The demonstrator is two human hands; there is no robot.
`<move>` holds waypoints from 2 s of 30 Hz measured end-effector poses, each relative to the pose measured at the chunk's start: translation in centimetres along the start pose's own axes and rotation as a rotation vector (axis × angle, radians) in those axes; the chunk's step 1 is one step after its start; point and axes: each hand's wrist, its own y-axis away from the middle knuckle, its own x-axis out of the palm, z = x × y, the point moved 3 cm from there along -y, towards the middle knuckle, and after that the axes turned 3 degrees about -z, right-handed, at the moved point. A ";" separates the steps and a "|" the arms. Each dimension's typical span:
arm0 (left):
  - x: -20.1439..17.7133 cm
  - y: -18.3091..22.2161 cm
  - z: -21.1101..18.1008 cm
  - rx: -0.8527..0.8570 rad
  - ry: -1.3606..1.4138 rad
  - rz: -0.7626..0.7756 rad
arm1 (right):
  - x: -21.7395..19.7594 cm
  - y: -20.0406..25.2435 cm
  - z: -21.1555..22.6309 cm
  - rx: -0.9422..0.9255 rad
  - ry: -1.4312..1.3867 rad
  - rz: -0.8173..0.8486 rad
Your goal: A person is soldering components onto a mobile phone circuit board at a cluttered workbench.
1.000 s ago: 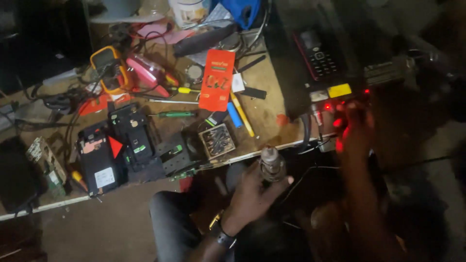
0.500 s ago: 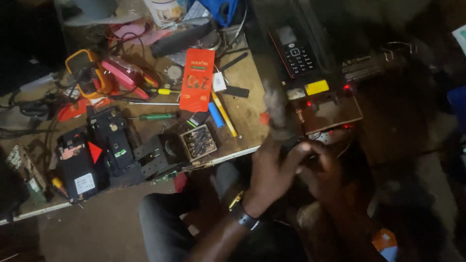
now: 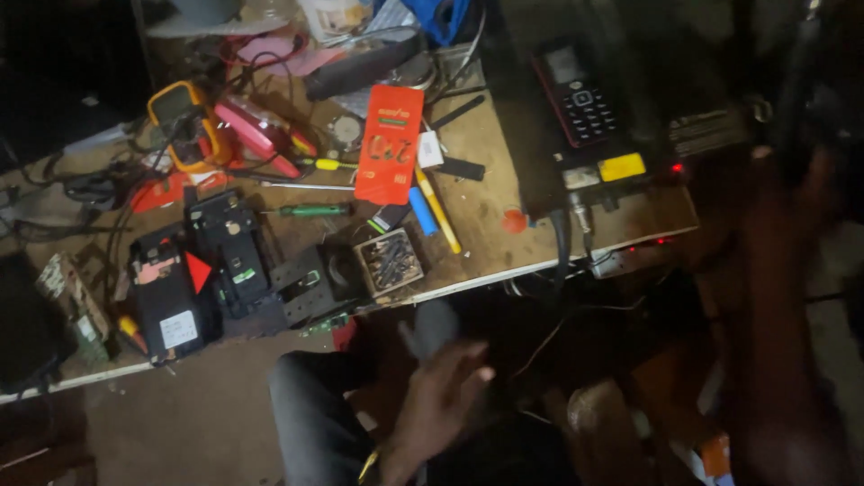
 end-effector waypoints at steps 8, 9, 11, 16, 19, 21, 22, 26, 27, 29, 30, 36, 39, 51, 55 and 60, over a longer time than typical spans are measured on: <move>-7.1 12.8 14.1 -0.498 -0.139 -0.204 | 2.1 1.0 3.4 0.263 -0.903 -0.182; -7.8 13.8 14.9 -0.540 -0.171 -0.227 | 2.3 1.4 4.3 0.326 -1.200 -0.135; -8.1 14.5 14.3 -0.592 -0.145 -0.258 | 5.0 5.4 1.8 0.632 -1.284 -0.170; -8.0 12.6 11.7 -0.413 -0.111 -0.350 | -4.7 6.2 16.5 0.519 -0.494 -0.205; -8.3 10.5 8.2 -0.268 -0.052 -0.313 | -5.7 7.1 26.9 0.642 -1.247 0.287; -9.2 8.7 5.9 -0.186 -0.046 -0.219 | -8.3 2.9 34.1 0.234 -0.750 0.520; -9.9 8.2 5.3 -0.188 -0.047 -0.220 | -6.9 2.4 34.5 0.233 -0.752 0.521; -13.2 7.0 3.1 0.025 -0.094 -0.222 | -2.5 0.3 36.2 0.053 -0.600 0.330; -14.1 6.8 2.8 0.068 -0.120 -0.207 | -1.7 -0.2 36.4 0.045 -0.595 0.269; -16.1 6.3 2.9 0.089 -0.160 -0.179 | -0.6 -0.4 36.9 -0.007 -0.454 0.269; -17.0 6.2 3.0 0.116 -0.199 -0.143 | -0.1 -0.5 37.1 -0.054 -0.307 0.262; -19.9 5.2 5.4 0.071 -0.348 -0.086 | -4.2 -1.5 39.7 -0.153 -0.315 0.321; -20.1 4.4 5.7 0.170 -0.385 -0.227 | -7.0 3.2 42.2 0.107 -0.564 0.426; -23.4 4.6 9.5 -0.201 -0.043 -0.405 | -10.3 4.2 58.6 -0.434 -0.672 0.210; -24.5 4.4 9.1 -0.091 -0.072 -0.386 | -7.5 5.8 59.5 -0.452 -0.656 0.104; -24.1 4.1 9.5 -0.005 -0.059 -0.400 | -6.5 6.7 59.9 -0.430 -0.680 0.090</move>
